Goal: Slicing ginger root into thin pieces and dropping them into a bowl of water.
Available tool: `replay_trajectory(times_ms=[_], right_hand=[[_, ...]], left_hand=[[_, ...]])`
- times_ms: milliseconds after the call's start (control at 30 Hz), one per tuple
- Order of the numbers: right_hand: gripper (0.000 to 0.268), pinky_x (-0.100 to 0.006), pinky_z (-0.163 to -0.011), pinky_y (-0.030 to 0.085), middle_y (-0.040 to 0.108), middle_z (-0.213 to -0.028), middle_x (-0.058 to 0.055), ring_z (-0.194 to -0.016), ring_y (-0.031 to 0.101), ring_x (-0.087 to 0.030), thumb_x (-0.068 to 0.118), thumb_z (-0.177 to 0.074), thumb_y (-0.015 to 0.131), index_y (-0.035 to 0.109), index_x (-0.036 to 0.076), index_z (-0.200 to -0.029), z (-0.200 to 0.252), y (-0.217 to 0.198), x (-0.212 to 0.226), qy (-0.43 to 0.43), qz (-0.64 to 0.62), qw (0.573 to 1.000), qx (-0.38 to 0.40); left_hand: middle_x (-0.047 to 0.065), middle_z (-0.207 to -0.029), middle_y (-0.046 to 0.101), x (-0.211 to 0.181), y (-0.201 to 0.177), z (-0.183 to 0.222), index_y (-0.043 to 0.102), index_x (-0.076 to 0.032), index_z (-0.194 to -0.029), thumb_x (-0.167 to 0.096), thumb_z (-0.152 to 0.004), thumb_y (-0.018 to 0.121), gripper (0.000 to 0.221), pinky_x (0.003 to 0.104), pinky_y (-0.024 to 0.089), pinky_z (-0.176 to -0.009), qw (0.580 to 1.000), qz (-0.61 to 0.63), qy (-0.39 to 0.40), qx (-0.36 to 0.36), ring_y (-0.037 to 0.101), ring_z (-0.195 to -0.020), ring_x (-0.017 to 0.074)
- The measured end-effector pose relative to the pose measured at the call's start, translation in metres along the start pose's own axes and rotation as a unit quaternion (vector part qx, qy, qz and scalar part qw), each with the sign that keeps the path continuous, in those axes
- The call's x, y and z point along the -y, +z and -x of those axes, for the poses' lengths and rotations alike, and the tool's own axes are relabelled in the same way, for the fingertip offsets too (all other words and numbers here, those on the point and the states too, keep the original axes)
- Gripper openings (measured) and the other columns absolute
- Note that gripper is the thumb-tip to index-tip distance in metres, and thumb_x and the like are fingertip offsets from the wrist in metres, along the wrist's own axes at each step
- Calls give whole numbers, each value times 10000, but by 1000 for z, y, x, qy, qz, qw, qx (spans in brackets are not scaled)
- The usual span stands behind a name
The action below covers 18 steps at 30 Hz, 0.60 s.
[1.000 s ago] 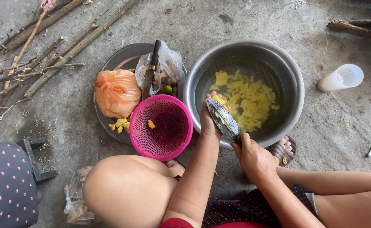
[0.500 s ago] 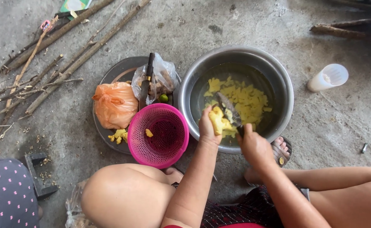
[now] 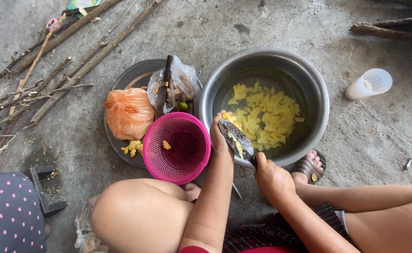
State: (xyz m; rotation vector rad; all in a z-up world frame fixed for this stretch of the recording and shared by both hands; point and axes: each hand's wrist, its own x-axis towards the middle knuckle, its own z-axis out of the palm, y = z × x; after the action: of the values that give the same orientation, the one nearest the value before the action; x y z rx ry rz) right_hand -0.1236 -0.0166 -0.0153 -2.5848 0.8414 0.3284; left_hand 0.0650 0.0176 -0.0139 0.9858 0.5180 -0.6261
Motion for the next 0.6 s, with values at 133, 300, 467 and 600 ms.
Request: replay_trajectory(times_ms=[133, 300, 467, 600], right_hand=[[399, -416, -543, 615, 630, -655, -13, -565, 723, -284, 351, -802, 661, 450, 221, -1114, -14, 39, -25, -43, 131, 978, -154], [414, -450, -559, 616, 616, -670, -41, -575, 720, -319, 344, -798, 660, 461, 206, -1133, -16, 37, -22, -43, 118, 978, -169], [381, -473, -556, 617, 636, -686, -66, -587, 728, -353, 331, -826, 670, 465, 203, -1120, -20, 41, -21, -48, 90, 986, -134], [402, -506, -554, 613, 634, -701, -83, -598, 726, -382, 309, -832, 685, 446, 183, -1128, -17, 36, -16, -45, 70, 989, -124]], left_hand=[[47, -1038, 669, 32, -8, -22, 652, -138, -1074, -379, -913, 648, 290, 419, 564, -764, 992, 68, -63, 88, 620, -891, 225], [119, -1084, 695, 37, -17, -30, 675, -109, -1160, -370, -936, 620, 349, 489, 568, -821, 982, 78, -84, 151, 640, -974, 281], [146, -1254, 674, 46, -37, -48, 662, -93, -1267, -411, -973, 533, 452, 532, 514, -1000, 976, 101, -99, 167, 622, -1142, 305], [105, -1118, 733, 36, -33, -53, 721, -97, -1097, -336, -937, 631, 302, 506, 551, -903, 975, 121, -126, 134, 662, -993, 278]])
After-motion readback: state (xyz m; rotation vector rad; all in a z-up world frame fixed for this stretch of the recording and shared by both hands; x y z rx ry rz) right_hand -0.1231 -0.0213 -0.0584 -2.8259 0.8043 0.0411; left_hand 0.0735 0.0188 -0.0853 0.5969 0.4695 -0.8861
